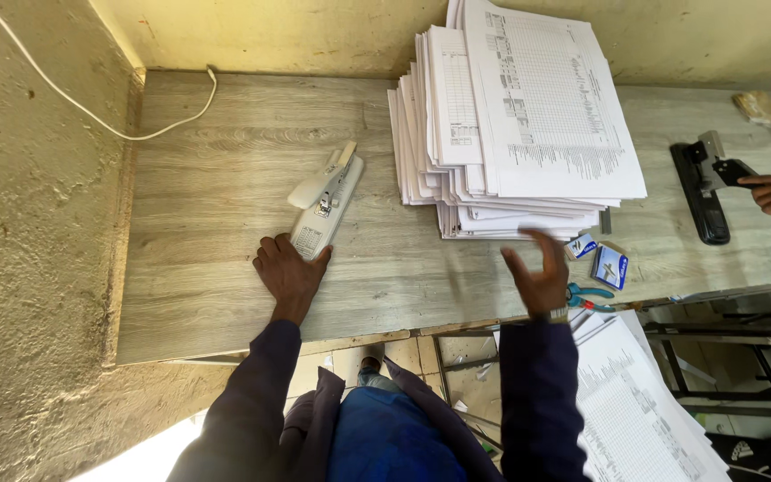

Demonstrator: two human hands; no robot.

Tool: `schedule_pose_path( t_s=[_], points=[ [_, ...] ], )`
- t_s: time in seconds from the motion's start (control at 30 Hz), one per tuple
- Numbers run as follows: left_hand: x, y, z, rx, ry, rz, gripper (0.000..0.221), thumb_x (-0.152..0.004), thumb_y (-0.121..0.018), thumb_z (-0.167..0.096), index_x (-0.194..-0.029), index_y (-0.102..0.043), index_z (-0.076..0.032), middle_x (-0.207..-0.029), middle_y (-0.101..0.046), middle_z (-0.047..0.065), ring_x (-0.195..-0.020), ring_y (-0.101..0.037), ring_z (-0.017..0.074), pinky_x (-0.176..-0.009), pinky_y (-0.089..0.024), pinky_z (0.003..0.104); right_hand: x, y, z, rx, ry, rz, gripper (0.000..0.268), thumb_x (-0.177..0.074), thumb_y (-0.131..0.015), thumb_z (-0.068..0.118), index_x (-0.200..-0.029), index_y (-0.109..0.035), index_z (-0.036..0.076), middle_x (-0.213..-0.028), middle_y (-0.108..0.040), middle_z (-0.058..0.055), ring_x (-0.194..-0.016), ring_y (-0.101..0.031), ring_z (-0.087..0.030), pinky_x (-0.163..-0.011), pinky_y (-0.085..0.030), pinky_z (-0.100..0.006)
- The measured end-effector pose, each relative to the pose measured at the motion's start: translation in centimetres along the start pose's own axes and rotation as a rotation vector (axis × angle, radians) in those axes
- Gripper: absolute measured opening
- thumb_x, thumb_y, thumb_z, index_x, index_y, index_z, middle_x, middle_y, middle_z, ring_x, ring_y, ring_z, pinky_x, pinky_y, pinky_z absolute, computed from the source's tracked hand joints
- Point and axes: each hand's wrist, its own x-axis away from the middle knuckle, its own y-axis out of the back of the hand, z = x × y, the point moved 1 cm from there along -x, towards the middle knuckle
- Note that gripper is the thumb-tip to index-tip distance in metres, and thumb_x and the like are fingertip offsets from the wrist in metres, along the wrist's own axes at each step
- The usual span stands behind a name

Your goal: The person organizes and stacks sheets of paper on a desk and uses a stapler to join the sheets together into booklets.

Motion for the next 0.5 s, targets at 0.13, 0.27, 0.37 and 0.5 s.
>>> schedule_pose_path(
  t_s=[0.13, 0.27, 0.37, 0.5],
  points=[
    [-1.7, -0.7, -1.2, -0.032, 0.057, -0.024, 0.094, -0.054, -0.092, -0.079, -0.104, -0.069, -0.004, -0.094, -0.055, 0.013, -0.085, -0.064, 0.0369, -0.082, -0.051, 0.048, -8.9, -1.5, 3.4, 0.36, 0.347, 0.11, 0.091, -0.077, -0.093, 0.048, -0.155, -0.057, 0.018, -0.158, -0.051, -0.013, -0.151, -0.038, -0.045, -0.13, -0.026, -0.058],
    [-3.6, -1.7, -2.2, -0.05, 0.102, -0.016, 0.095, -0.052, -0.092, -0.08, -0.104, -0.067, -0.004, -0.097, -0.056, 0.012, -0.086, -0.064, 0.0359, -0.084, -0.049, 0.046, -13.3, -2.7, 3.1, 0.656, 0.162, 0.404, 0.105, -0.077, -0.087, 0.054, -0.168, -0.04, 0.033, -0.176, -0.034, -0.006, -0.162, -0.026, -0.04, -0.134, -0.021, -0.057],
    [-4.5, -2.6, -2.5, -0.06, 0.114, -0.012, 0.096, -0.051, -0.089, -0.082, -0.101, -0.066, -0.004, -0.096, -0.056, 0.014, -0.087, -0.064, 0.0387, -0.085, -0.049, 0.048, -14.6, -2.0, 1.3, 0.625, 0.227, 0.426, 0.1, -0.075, -0.082, 0.066, -0.165, -0.045, 0.039, -0.174, -0.041, -0.003, -0.16, -0.035, -0.039, -0.131, -0.028, -0.058],
    [-5.9, -3.8, -2.9, -0.077, 0.133, 0.036, 0.097, -0.052, -0.086, -0.086, -0.102, -0.064, -0.006, -0.097, -0.056, 0.013, -0.087, -0.066, 0.0384, -0.084, -0.05, 0.047, -15.9, -0.6, 0.3, 0.497, 0.389, 0.384, 0.084, -0.079, -0.079, 0.068, -0.151, -0.064, 0.027, -0.157, -0.063, -0.011, -0.145, -0.056, -0.045, -0.121, -0.046, -0.058]
  ],
)
